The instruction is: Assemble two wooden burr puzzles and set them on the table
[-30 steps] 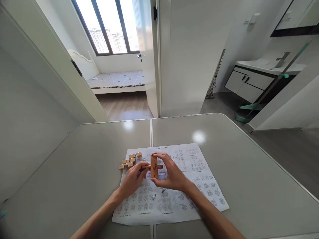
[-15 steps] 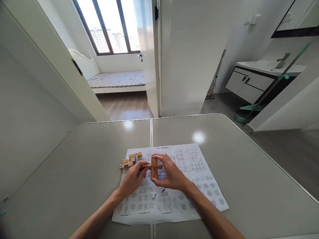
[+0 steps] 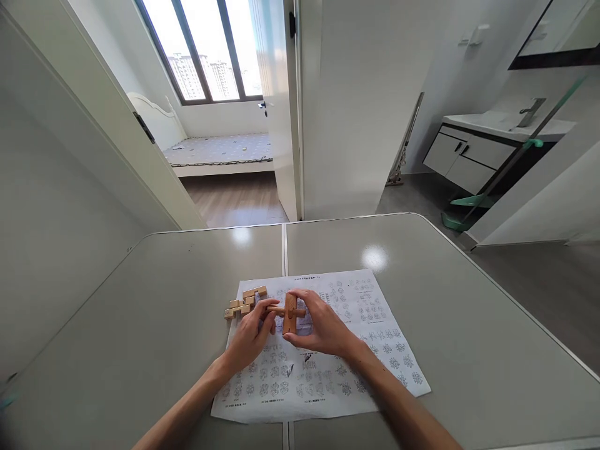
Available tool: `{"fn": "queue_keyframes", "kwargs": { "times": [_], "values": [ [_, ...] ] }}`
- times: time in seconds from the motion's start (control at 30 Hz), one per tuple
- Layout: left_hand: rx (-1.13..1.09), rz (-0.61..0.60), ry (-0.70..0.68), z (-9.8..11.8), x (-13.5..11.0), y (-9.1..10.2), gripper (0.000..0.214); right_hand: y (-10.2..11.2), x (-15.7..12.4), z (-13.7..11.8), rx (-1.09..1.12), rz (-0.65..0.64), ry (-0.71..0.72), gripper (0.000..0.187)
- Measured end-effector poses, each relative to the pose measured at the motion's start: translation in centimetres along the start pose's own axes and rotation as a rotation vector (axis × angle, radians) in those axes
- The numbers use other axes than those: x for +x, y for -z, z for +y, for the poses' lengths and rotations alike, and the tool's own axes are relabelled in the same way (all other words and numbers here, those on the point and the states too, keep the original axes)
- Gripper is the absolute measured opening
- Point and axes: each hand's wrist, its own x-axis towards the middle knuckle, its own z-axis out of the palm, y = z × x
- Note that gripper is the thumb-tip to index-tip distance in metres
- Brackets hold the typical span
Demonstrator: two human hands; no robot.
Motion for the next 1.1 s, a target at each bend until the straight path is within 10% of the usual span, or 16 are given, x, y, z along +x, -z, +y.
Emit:
{"fn": "queue_keyframes", "kwargs": {
  "times": [1.1],
  "values": [
    [0.051, -0.092, -0.058, 0.27, -0.13, 0.18, 0.059, -0.76, -0.08, 0.25, -0.007, 0.137, -0.077, 0.074]
  ]
}}
